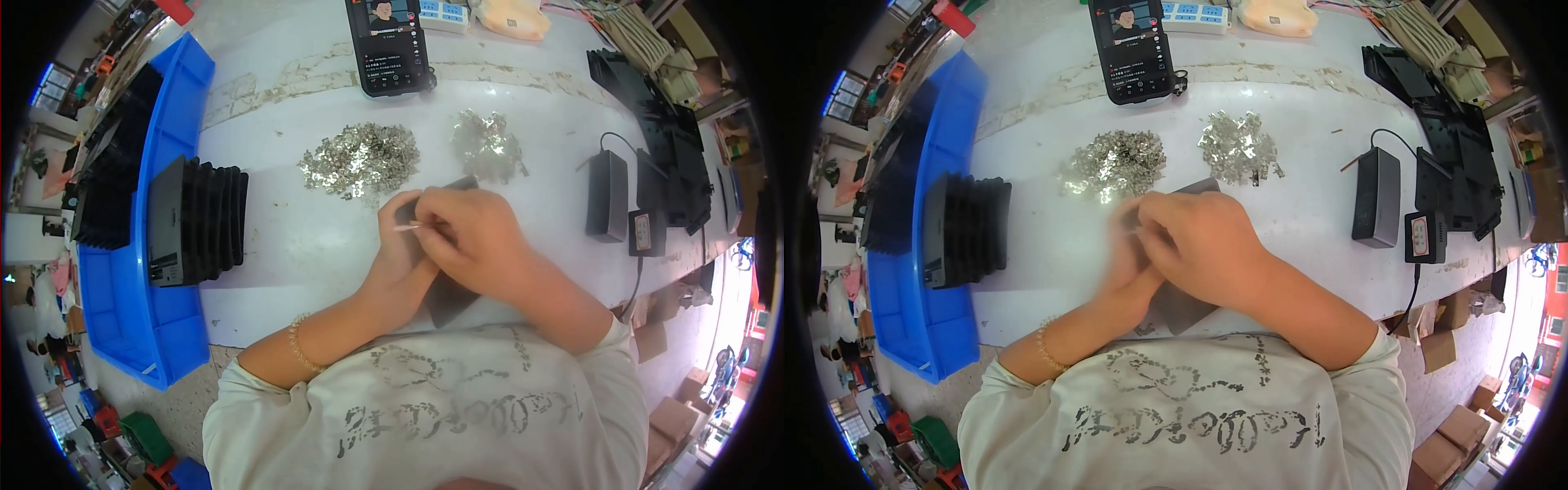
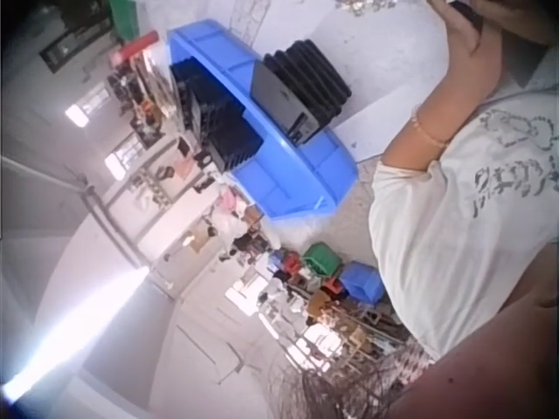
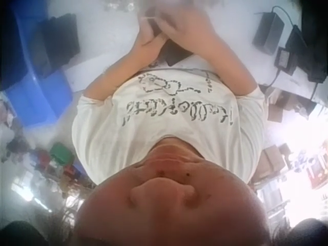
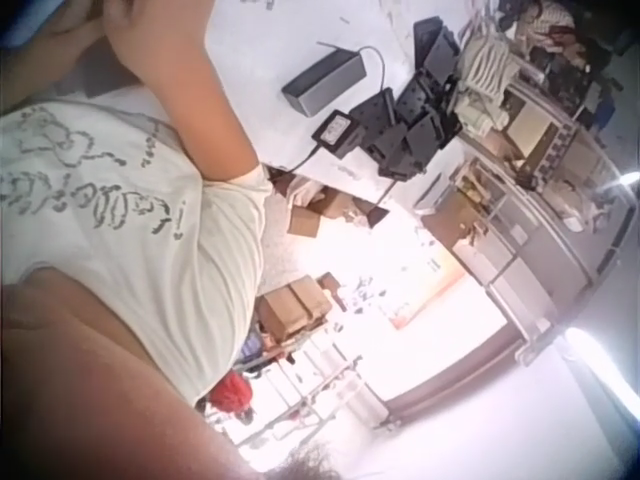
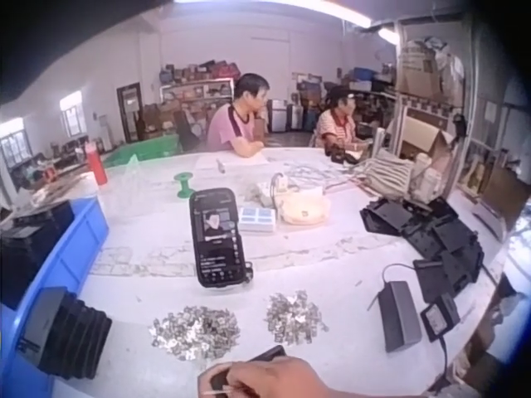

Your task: The person assembles finished components by inserting small metal clips into black plastic housings using a manual screwdriver tool at a factory workbench.

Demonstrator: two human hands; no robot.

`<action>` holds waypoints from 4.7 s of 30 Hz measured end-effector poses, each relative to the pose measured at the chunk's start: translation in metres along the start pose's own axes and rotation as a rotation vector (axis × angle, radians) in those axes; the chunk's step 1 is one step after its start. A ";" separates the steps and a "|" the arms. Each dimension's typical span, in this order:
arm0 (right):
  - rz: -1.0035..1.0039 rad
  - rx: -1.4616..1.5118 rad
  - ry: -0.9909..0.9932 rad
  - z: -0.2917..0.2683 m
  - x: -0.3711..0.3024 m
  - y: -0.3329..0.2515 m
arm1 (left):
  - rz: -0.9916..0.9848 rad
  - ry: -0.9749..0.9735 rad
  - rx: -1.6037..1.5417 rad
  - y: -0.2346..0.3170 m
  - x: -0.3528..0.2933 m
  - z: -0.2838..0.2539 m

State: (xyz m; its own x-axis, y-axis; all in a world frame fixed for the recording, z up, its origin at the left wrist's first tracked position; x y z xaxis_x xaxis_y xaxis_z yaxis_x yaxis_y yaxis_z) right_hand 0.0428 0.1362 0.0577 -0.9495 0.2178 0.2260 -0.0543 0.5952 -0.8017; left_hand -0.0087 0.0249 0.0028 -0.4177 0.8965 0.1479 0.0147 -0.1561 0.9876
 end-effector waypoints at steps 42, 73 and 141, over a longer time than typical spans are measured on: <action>-0.141 0.235 0.116 -0.070 -0.004 0.003 | -0.454 0.143 -0.658 -0.013 0.013 -0.019; -0.323 0.610 0.438 -0.064 -0.004 0.015 | -0.457 0.170 -0.624 -0.013 0.017 -0.020; -0.054 1.056 -0.062 -0.002 0.044 0.011 | -0.520 0.165 -0.636 -0.017 0.017 -0.023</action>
State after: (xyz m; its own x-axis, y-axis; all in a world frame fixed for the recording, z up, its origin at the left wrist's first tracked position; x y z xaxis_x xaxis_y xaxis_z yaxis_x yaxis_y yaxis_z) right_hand 0.0010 0.1537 0.0602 -0.9502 0.1533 0.2714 -0.3101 -0.3781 -0.8723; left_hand -0.0370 0.0337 -0.0122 -0.3578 0.8545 -0.3764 -0.7112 0.0118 0.7029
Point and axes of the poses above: each hand's wrist, its own x-axis towards the middle knuckle, its own z-axis out of the palm, y = z × x, the point moved 3 cm from there along x, towards the middle knuckle, and after that the axes turned 8 degrees about x, right-handed, at the moved point
